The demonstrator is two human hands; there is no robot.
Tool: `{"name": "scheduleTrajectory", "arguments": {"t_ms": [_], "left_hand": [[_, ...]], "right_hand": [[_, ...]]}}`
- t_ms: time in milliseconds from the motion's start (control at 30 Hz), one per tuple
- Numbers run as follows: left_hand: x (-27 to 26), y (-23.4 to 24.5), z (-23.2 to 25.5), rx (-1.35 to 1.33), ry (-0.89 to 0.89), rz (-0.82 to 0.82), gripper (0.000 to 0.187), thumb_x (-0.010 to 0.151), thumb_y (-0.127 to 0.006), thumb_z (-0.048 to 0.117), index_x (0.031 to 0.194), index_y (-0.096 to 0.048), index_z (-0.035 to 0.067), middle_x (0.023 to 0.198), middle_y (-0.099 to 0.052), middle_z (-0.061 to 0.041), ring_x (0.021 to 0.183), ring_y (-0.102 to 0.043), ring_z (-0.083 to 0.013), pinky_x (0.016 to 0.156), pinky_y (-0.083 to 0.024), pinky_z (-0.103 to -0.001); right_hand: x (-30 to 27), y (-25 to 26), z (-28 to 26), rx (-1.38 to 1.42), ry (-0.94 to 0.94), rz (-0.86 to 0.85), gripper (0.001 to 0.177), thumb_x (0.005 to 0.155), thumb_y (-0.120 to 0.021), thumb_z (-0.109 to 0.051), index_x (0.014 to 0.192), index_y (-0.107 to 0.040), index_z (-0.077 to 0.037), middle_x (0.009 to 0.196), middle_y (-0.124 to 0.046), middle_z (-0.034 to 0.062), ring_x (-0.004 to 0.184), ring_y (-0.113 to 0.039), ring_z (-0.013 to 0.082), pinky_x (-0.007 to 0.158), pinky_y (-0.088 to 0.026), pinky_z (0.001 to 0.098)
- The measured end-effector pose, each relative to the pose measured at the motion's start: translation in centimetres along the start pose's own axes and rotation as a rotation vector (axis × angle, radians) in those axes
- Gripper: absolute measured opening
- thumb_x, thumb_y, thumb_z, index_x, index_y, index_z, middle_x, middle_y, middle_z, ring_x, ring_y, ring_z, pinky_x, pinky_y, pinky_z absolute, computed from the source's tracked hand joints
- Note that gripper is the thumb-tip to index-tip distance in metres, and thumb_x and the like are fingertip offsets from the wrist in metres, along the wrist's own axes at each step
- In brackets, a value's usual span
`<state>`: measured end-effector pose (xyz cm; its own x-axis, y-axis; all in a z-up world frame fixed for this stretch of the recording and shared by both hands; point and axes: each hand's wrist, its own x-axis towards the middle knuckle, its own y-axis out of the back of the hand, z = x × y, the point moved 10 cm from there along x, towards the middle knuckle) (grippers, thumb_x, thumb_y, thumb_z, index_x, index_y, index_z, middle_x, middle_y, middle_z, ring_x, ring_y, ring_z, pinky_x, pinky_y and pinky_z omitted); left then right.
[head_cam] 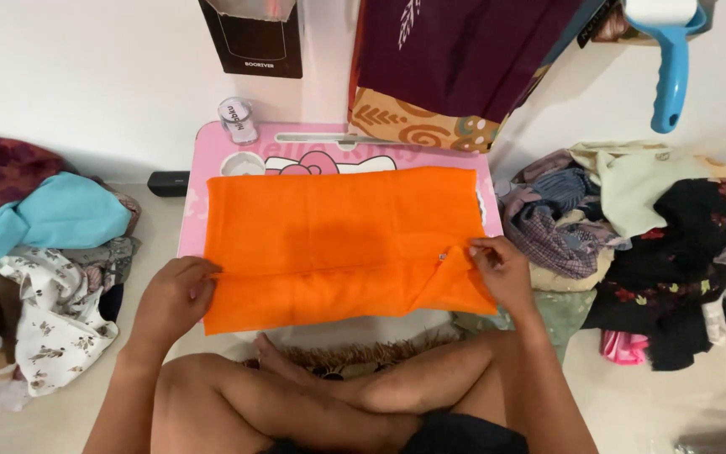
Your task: The person spreads out an orange hijab on a small table, folds it, and then uses a lint roller to remove lint from the fabric.
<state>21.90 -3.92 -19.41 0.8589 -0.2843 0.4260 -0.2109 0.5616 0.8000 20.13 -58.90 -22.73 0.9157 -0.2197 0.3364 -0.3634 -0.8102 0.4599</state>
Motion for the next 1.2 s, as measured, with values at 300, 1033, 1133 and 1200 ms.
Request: {"name": "scheduleTrajectory", "arguments": {"t_ms": [300,1033,1133,1200], "left_hand": [[-1.3,-1.2,-0.4,0.323,0.114,-0.027,0.031,0.079,-0.062,0.021,0.106,-0.079,0.021,0.105,-0.072,0.001,0.101,-0.069,-0.0252,0.090,-0.053,-0.041],[-2.5,-10.8,25.7,-0.286,-0.361,0.005,0.027,0.098,-0.059,0.009,0.125,-0.059,0.004,0.131,-0.057,-0.014,0.128,-0.053,-0.0392,0.099,-0.046,-0.055],[-1.8,-11.9,27.3,-0.311,-0.335,0.003,0.026,0.097,-0.060,0.006,0.122,-0.062,0.001,0.128,-0.060,-0.015,0.127,-0.055,-0.0386,0.097,-0.047,-0.054],[-1.7,-12.1,28.8,-0.291,-0.441,0.054,0.023,0.102,-0.060,0.008,0.123,-0.062,0.001,0.131,-0.059,-0.015,0.125,-0.056,-0.0391,0.099,-0.048,-0.055]], "right_hand": [[-1.0,1.6,-3.8,-0.162,0.075,0.114,0.024,0.092,-0.080,-0.009,0.114,-0.074,-0.002,0.103,-0.067,0.0191,0.071,-0.065,0.0306,0.064,-0.053,0.0399],[-9.0,3.4,0.3,-0.033,-0.100,-0.015,0.014,0.092,-0.076,-0.020,0.087,-0.069,-0.009,0.096,-0.073,0.0002,0.076,-0.056,0.0087,0.070,-0.045,0.0270],[-9.6,3.6,-0.1,0.031,-0.186,0.016,0.014,0.093,-0.077,-0.019,0.087,-0.067,-0.012,0.089,-0.066,-0.0040,0.072,-0.049,0.0066,0.066,-0.041,0.0241],[-9.6,3.8,-0.8,0.030,-0.202,0.083,0.024,0.091,-0.079,-0.020,0.111,-0.069,-0.010,0.080,-0.059,-0.0037,0.066,-0.046,0.0051,0.063,-0.040,0.0222]]}}
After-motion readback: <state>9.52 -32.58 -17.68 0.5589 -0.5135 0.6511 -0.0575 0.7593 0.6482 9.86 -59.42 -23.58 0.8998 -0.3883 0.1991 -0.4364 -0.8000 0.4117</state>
